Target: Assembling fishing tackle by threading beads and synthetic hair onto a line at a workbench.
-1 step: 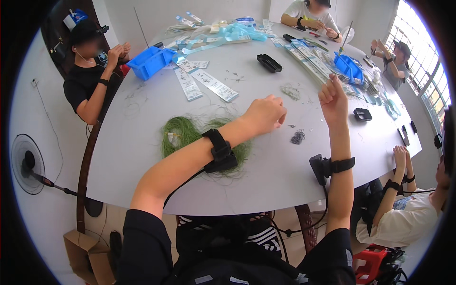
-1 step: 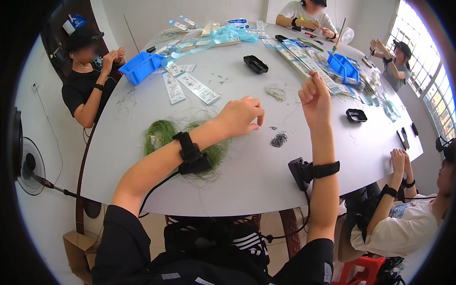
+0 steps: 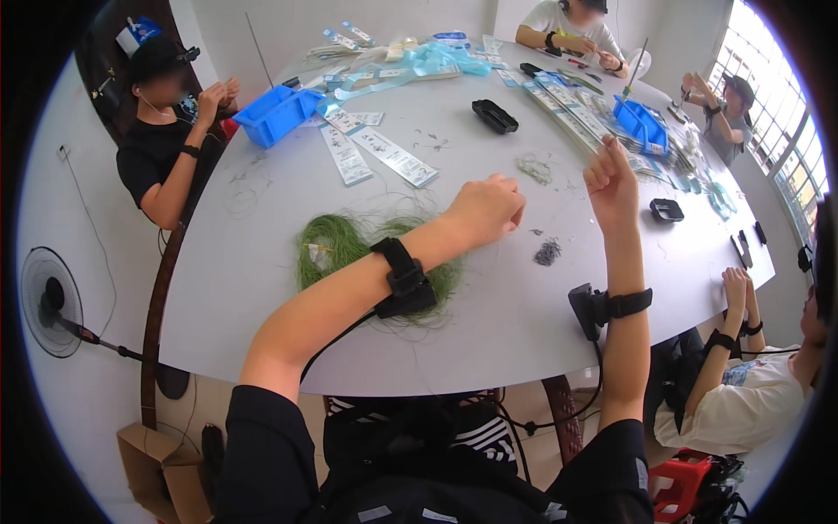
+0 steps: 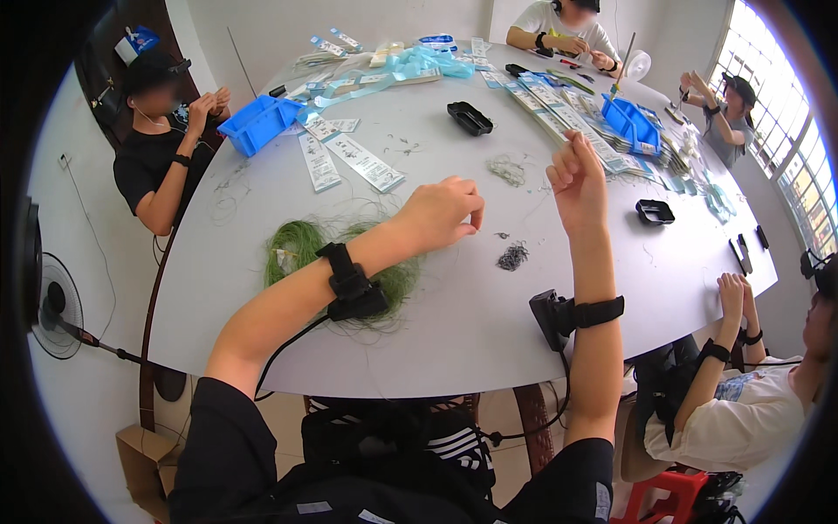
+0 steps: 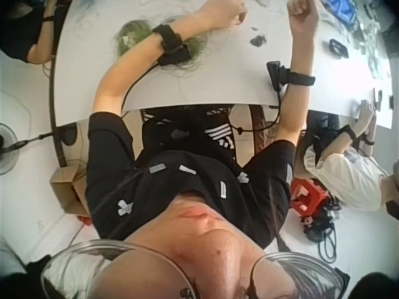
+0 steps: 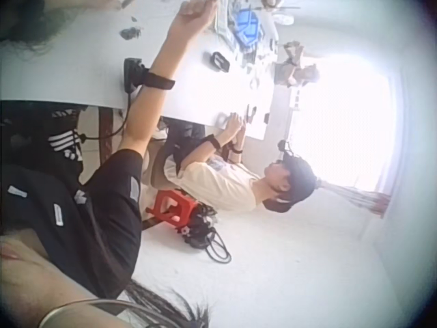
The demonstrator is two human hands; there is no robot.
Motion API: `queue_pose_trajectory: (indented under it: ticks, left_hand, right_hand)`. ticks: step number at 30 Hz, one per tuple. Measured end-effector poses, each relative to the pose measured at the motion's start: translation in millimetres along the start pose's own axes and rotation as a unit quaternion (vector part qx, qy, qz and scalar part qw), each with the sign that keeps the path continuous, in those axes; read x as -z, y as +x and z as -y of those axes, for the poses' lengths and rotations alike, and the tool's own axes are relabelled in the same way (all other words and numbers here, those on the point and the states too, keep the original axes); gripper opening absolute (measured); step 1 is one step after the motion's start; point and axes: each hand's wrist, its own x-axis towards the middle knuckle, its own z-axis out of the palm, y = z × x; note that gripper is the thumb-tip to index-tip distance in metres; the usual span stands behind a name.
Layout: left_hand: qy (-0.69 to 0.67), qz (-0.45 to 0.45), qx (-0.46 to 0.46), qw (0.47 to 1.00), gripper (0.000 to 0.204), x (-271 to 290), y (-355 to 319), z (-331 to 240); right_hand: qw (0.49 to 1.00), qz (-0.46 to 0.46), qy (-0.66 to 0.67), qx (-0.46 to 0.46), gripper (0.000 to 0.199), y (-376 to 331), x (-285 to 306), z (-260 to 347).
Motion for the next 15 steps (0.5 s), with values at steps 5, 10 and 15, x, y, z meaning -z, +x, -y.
queue_pose_trajectory:
  ticks: [5,10,15]
  left_hand:
    - [-0.126,-0.034,0.107,0.986,0.009,21.3,-7.0,0.4]
    - [-0.418,-0.129,0.124,0.891,0.011,60.2,-24.2,14.6]
    - [-0.507,-0.152,0.16,0.833,0.015,83.9,-52.2,17.1]
  right_hand:
    - [0.985,0.022,-0.168,-0.026,0.018,-7.9,-17.4,-4.5]
    - [0.845,0.209,-0.484,-0.089,0.018,-17.0,-57.0,-7.1]
    - [0.788,0.301,-0.532,-0.078,0.013,-15.9,-116.1,-32.0]
